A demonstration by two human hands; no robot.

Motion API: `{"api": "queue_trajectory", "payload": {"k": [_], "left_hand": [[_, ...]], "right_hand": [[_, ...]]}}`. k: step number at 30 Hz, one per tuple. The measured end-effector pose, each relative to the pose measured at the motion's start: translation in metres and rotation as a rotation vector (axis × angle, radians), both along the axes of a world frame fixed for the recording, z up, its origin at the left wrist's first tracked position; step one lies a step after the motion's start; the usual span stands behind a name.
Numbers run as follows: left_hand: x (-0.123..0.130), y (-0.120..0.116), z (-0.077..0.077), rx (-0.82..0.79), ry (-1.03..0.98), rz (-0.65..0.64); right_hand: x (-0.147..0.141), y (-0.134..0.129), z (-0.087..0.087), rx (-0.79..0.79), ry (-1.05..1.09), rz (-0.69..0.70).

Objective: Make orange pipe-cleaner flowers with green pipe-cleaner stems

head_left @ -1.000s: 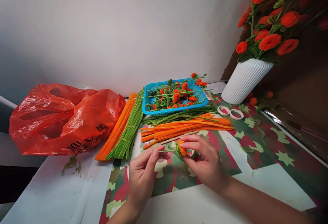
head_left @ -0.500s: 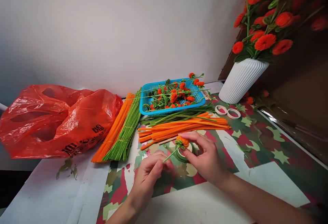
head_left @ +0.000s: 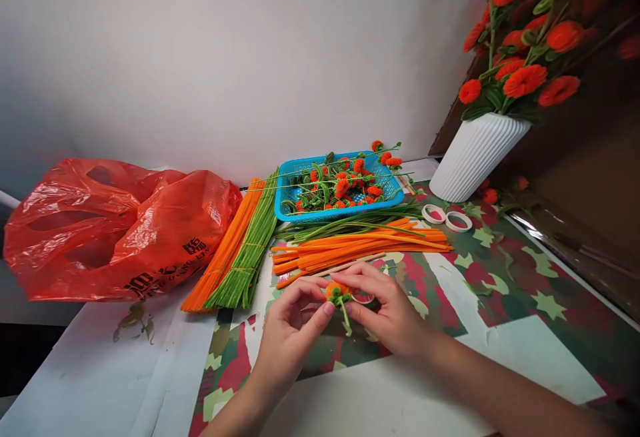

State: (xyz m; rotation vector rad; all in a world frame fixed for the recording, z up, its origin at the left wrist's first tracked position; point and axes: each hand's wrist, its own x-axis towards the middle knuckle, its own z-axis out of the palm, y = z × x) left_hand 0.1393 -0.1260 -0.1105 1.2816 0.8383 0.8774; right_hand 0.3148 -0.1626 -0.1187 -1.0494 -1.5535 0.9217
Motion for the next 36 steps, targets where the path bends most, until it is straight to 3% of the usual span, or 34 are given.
{"api": "queue_trajectory", "payload": {"k": [3,9,15,25,29,33,36], "left_hand": [[0.000,0.000,-0.001,0.007,0.017,0.003],[0.001,-0.003,-0.004,0.062,0.062,0.096],[0.000,-0.005,-0.008,0.218,0.149,0.093],[0.001,-0.005,-0.009,0.352,0.133,0.067],[0.003,-0.004,-0.010,0.260,0.090,0.073],[0.009,-0.002,-0.013,-0.028,-0.032,0.162],[0.012,-0.001,-0.014,-0.210,-0.085,0.211]], "right_hand": [[-0.001,-0.002,-0.001,0.028,-0.070,0.018],[-0.002,-0.004,0.000,0.259,-0.334,-0.178],[0.002,0.000,0.001,0.347,-0.728,-0.128],[-0.004,0.002,-0.003,0.399,-0.591,-0.168],[-0.003,0.002,-0.002,0.310,-0.519,-0.162],[0.000,0.000,0.004,0.131,-0.329,-0.180],[-0.003,-0.003,0.005,0.086,-0.323,-0.204]]}}
